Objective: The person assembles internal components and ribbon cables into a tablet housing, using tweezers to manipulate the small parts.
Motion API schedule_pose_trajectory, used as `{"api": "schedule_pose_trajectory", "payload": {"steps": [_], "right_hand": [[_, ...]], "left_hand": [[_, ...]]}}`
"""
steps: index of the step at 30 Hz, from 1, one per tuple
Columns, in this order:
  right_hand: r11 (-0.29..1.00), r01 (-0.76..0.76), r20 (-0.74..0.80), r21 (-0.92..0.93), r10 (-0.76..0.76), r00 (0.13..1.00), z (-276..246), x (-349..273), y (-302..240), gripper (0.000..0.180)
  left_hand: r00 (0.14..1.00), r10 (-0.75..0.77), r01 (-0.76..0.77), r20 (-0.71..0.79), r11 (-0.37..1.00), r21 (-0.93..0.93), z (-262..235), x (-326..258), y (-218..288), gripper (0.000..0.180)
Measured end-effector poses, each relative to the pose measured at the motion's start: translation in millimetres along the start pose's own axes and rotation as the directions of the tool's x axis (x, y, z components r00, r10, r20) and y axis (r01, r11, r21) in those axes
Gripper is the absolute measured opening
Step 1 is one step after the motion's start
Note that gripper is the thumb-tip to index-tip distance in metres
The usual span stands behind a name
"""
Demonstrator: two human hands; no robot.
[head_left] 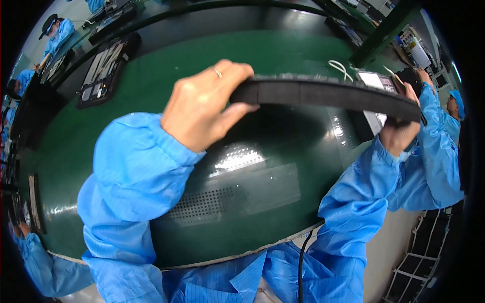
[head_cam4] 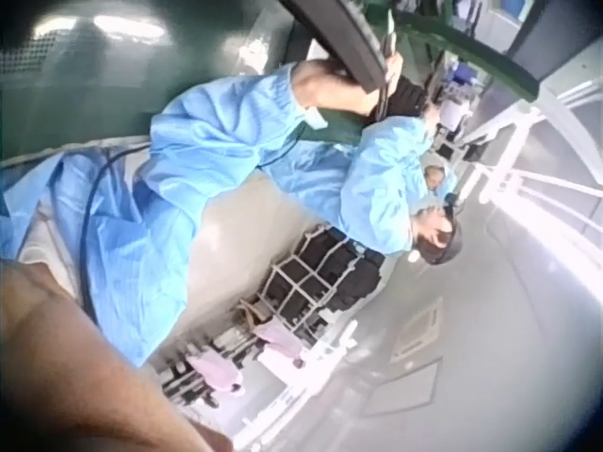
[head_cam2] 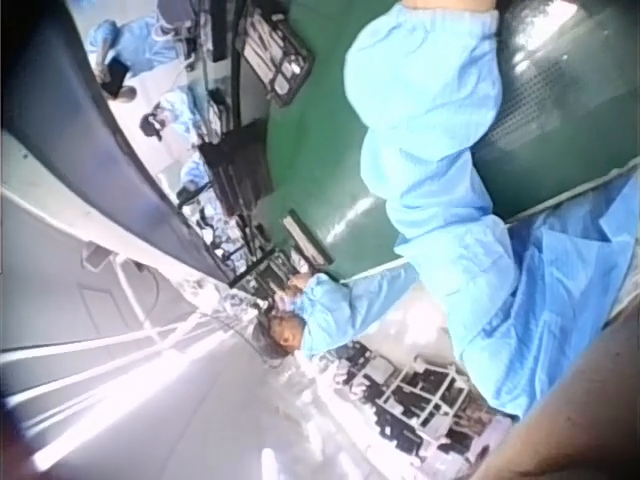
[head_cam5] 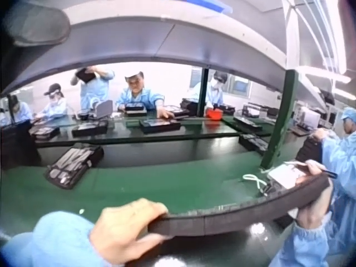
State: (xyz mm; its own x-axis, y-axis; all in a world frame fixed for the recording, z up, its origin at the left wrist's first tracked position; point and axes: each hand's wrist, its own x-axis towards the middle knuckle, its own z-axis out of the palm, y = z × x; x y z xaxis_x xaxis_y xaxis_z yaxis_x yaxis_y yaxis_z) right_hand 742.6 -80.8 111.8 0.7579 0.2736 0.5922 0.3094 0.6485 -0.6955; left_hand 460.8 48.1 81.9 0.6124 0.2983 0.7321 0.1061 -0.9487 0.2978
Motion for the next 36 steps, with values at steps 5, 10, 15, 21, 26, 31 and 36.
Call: {"api": "schedule_pose_trajectory", "payload": {"steps": [5, 10, 15, 21, 26, 31, 36], "right_hand": [[0.932, -0.299, -0.058, 0.204, 0.316, 0.947, 24.1, -1.9, 63.3, 0.029], [0.84, -0.51, 0.158, 0.183, 0.487, 0.859, 54.7, -16.2, 88.0, 0.029], [0.982, -0.134, 0.171, -0.132, 0.156, 0.973, 37.9, -2.1, 9.4, 0.024], [0.93, -0.219, 0.633, -0.295, 0.362, 0.685, 48.8, -127.8, -58.2, 0.017], [0.624, -0.571, 0.441, -0.534, 0.782, 0.442, 59.8, -183.4, -43.6, 0.009], [0.633, -0.568, 0.435, -0.526, 0.774, 0.46, 57.1, -186.7, -38.5, 0.008], [0.682, -0.509, 0.492, -0.525, 0.731, 0.473, 55.2, -190.4, -35.1, 0.008]], "left_hand": [[0.994, 0.05, -0.079, 0.099, 0.944, 0.319, -31.9, 12.9, -4.9, 0.038], [0.973, -0.139, 0.053, 0.184, 0.911, 0.408, -62.4, -0.2, 3.2, 0.037], [0.965, -0.129, 0.024, 0.227, 0.91, 0.414, -53.4, -37.0, 23.2, 0.044], [0.995, 0.022, -0.044, 0.095, 0.973, 0.227, -10.7, -87.6, 30.4, 0.042], [0.996, 0.043, -0.062, 0.076, 0.963, 0.264, 2.0, -107.2, 28.7, 0.04], [0.995, 0.021, -0.047, 0.097, 0.961, 0.272, 2.7, -105.4, 32.9, 0.035], [0.993, 0.038, -0.068, 0.108, 0.952, 0.299, 0.7, -107.6, 33.1, 0.029]]}}
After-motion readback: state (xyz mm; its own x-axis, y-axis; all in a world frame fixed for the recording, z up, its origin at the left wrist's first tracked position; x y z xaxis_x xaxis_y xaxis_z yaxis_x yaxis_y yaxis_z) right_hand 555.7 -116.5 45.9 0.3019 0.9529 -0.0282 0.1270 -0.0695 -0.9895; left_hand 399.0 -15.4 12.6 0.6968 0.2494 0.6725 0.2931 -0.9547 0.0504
